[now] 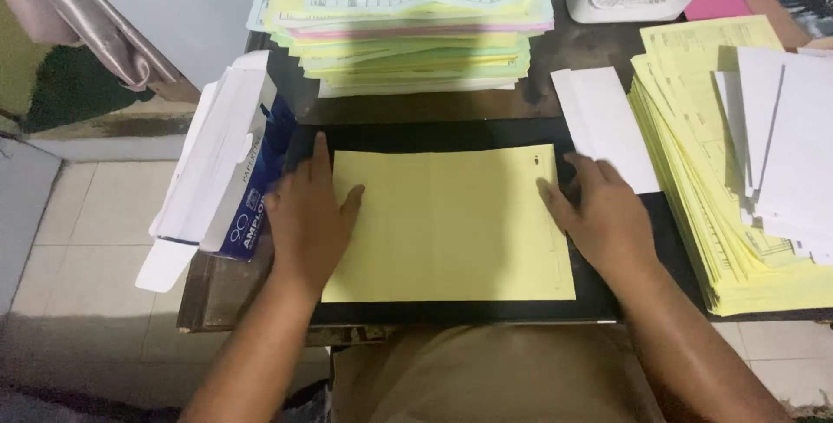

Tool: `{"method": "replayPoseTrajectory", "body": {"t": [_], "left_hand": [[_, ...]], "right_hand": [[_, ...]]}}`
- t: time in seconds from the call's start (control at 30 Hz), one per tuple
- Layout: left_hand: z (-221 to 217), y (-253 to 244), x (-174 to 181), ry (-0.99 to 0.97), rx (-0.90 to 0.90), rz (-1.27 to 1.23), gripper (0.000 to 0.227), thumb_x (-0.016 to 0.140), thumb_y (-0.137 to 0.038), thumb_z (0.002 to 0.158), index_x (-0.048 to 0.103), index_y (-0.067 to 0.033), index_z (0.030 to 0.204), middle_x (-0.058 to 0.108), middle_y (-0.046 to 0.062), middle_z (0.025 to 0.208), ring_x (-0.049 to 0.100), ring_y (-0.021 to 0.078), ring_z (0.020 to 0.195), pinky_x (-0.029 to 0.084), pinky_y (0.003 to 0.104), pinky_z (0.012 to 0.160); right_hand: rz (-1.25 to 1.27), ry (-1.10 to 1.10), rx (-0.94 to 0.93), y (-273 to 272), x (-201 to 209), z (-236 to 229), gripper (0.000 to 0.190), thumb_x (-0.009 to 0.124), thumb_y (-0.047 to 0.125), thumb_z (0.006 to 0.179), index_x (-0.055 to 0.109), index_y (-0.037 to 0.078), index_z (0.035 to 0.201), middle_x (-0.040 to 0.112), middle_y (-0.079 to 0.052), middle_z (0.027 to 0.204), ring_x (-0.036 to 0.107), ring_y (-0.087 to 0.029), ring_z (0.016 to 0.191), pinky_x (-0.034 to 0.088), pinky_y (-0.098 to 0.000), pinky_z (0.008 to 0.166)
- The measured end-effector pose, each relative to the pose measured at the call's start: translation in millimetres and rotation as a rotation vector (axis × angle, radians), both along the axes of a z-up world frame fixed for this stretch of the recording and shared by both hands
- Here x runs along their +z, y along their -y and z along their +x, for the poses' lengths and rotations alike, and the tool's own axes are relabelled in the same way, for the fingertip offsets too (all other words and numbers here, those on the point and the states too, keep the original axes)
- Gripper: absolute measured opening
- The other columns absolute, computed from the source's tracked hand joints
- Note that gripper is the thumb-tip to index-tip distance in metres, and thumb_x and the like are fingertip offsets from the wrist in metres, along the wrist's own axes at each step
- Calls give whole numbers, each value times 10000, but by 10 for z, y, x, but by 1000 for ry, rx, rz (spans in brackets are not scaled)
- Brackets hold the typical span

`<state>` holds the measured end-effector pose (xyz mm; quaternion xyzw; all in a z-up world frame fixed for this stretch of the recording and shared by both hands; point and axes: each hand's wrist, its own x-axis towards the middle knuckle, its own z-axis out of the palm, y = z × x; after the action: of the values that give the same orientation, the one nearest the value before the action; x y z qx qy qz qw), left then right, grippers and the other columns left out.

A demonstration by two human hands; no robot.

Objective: Folding paper documents and inserting them into envelopes at a desk.

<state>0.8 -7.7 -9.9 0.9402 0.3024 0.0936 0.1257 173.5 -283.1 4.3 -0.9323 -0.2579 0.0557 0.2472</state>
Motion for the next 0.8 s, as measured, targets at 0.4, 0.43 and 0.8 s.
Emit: {"method": "replayPoseTrajectory", "body": {"t": [0.4, 0.43, 0.8], "left_hand": [[358, 745, -571, -104, -649, 9, 758, 368, -517, 994, 293, -96, 1619, 276, 116, 1689, 236, 390, 1546, 180, 632, 1212], [332, 755, -550, -72, -627, -18, 762, 383, -527, 986, 308, -107, 1617, 292, 115, 1683, 245, 389, 1544, 188, 617, 1214], [62, 560, -284, -95, -518, -122, 905, 471, -679, 985, 280, -58, 1615, 241, 216, 1672, 194, 441, 1545, 163, 571, 1239]], "right_hand": [[-416, 81, 458, -459, -520, -410, 697, 294, 460, 1039, 227, 98, 1631, 244, -136, 1691, 194, -313, 1569, 115, -487, 1271], [-396, 53, 465, -431, -493, -406, 717, 306, 506, 1039, 229, 115, 1634, 228, -120, 1700, 175, -310, 1573, 102, -504, 1272], [-316, 84, 436, -115, -435, -373, 661, 391, 519, 1058, 312, 181, 1621, 274, -148, 1669, 211, -361, 1552, 159, -591, 1226]]}}
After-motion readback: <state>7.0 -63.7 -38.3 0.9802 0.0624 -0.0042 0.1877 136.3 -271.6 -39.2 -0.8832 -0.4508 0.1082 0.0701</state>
